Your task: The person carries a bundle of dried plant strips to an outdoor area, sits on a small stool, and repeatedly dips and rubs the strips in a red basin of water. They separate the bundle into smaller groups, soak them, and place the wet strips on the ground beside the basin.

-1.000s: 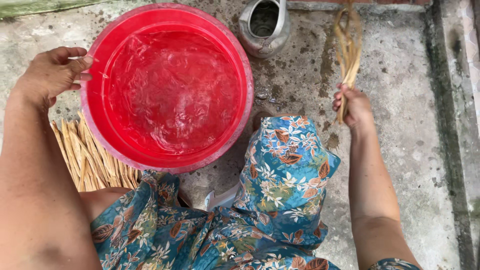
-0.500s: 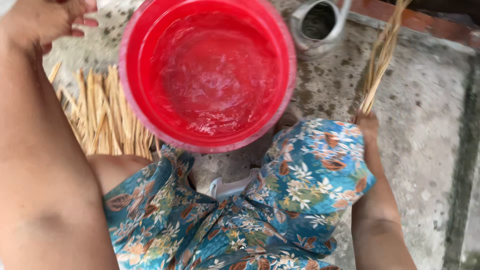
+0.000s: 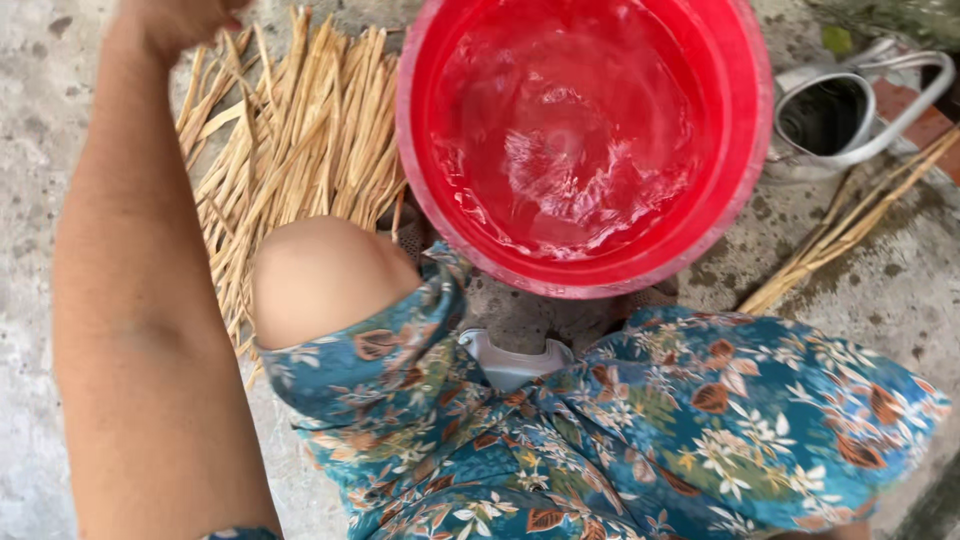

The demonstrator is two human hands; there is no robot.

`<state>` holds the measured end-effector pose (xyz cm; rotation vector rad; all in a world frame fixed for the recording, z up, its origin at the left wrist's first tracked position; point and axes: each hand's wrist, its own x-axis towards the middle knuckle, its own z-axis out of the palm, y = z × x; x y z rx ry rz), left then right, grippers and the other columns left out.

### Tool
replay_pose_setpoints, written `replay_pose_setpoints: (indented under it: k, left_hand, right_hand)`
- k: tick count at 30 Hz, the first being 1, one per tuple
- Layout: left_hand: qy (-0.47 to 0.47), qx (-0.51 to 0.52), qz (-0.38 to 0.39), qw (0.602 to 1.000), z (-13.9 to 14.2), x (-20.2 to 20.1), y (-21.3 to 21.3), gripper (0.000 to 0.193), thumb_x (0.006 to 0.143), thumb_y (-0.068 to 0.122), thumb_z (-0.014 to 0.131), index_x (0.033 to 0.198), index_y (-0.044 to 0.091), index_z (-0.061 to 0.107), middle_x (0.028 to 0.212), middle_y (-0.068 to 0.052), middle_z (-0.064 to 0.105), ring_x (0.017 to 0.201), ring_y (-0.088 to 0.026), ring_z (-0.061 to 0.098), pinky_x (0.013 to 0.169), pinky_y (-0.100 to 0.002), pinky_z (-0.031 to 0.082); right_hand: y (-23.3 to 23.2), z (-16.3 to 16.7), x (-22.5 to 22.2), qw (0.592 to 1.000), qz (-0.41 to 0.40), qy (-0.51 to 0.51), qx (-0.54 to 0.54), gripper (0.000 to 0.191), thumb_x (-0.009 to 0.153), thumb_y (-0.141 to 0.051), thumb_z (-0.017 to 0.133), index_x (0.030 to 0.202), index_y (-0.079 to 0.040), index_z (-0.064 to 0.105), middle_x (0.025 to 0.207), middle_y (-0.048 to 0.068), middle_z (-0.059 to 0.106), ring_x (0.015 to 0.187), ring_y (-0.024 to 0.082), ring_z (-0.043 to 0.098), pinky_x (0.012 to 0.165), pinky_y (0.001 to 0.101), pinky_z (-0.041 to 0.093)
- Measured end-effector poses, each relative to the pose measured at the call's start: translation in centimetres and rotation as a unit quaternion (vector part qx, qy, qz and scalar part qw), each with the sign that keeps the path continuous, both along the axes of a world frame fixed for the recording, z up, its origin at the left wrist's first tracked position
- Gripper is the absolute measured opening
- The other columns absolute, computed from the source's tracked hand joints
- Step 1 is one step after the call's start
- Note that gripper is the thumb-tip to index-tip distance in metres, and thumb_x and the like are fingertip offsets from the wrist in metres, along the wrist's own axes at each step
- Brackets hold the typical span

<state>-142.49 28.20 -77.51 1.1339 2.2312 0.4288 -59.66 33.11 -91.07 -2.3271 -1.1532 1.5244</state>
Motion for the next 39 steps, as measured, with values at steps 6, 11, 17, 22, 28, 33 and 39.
replay_pose_setpoints:
  k: [6,11,17,22,28,33,39]
  left_hand:
    - [-0.036,-0.135,0.025,0.990,-12.4,-0.7,-6.3,0.044,0.098,0.034,0.068,0.139,0.018,0.065,0.120,-0.011,0.073,0.098,-0.024,0.073,0.102,-0.044,0.052]
    - [0.106,-0.139,-0.044,0.984,-19.6,3.3,-9.0,0.071,0.097,0.056,0.072,0.144,0.006,0.054,0.133,-0.028,0.061,0.121,-0.042,0.060,0.101,-0.051,0.049]
    - [0.216,-0.182,0.013,0.959,-20.6,8.4,-8.9,0.093,0.079,0.058,0.079,0.147,0.009,0.039,0.142,-0.023,0.051,0.127,-0.040,0.055,0.092,-0.048,0.054]
    - [0.169,-0.215,0.032,0.961,-20.1,8.0,-8.3,0.079,0.089,0.059,0.071,0.144,0.008,0.045,0.141,-0.022,0.055,0.119,-0.035,0.062,0.090,-0.050,0.056]
    - [0.179,-0.067,0.083,0.978,-18.3,7.1,-10.5,0.034,0.095,0.031,0.063,0.121,0.009,0.065,0.126,-0.021,0.068,0.114,-0.038,0.067,0.093,-0.050,0.055]
    - [0.111,0.029,0.139,0.984,-16.1,6.7,-12.6,0.038,0.090,0.030,0.063,0.121,0.008,0.063,0.105,-0.024,0.072,0.099,-0.042,0.069,0.086,-0.053,0.054]
    - [0.021,-0.017,0.102,0.994,-15.6,7.2,-14.0,0.052,0.094,0.042,0.066,0.131,0.008,0.052,0.111,-0.026,0.068,0.103,-0.044,0.067,0.090,-0.054,0.052]
  right_hand:
    - [5.5,4.8,1.3,0.992,0.097,0.003,0.082,0.052,0.106,-0.030,0.065,0.152,-0.007,0.055,0.133,0.012,0.067,0.114,0.023,0.062,0.095,0.0425,0.047]
    - [14.4,8.6,0.2,0.943,0.267,-0.021,0.199,0.057,0.109,-0.027,0.059,0.156,0.000,0.045,0.141,0.017,0.062,0.118,0.027,0.063,0.095,0.0418,0.050]
    - [14.5,15.7,-10.4,0.898,0.370,0.009,0.238,0.056,0.102,-0.022,0.061,0.155,-0.006,0.052,0.136,0.019,0.063,0.121,0.027,0.062,0.104,0.0414,0.051]
    - [8.4,21.4,-23.5,0.777,0.588,-0.114,0.194,0.055,0.095,-0.031,0.060,0.148,-0.018,0.053,0.140,0.012,0.061,0.125,0.028,0.060,0.102,0.0452,0.050]
    - [6.5,20.6,-29.3,0.779,0.614,-0.128,0.032,0.064,0.092,-0.045,0.066,0.151,-0.028,0.047,0.141,0.004,0.063,0.126,0.024,0.063,0.104,0.0414,0.053]
    - [8.9,17.8,-27.5,0.777,0.603,-0.170,0.055,0.061,0.093,-0.041,0.063,0.151,-0.025,0.050,0.136,0.010,0.069,0.124,0.026,0.067,0.104,0.0420,0.054]
    - [9.7,15.3,-26.7,0.761,0.612,-0.203,0.070,0.061,0.096,-0.042,0.061,0.154,-0.026,0.049,0.126,0.014,0.074,0.113,0.029,0.073,0.097,0.0423,0.057]
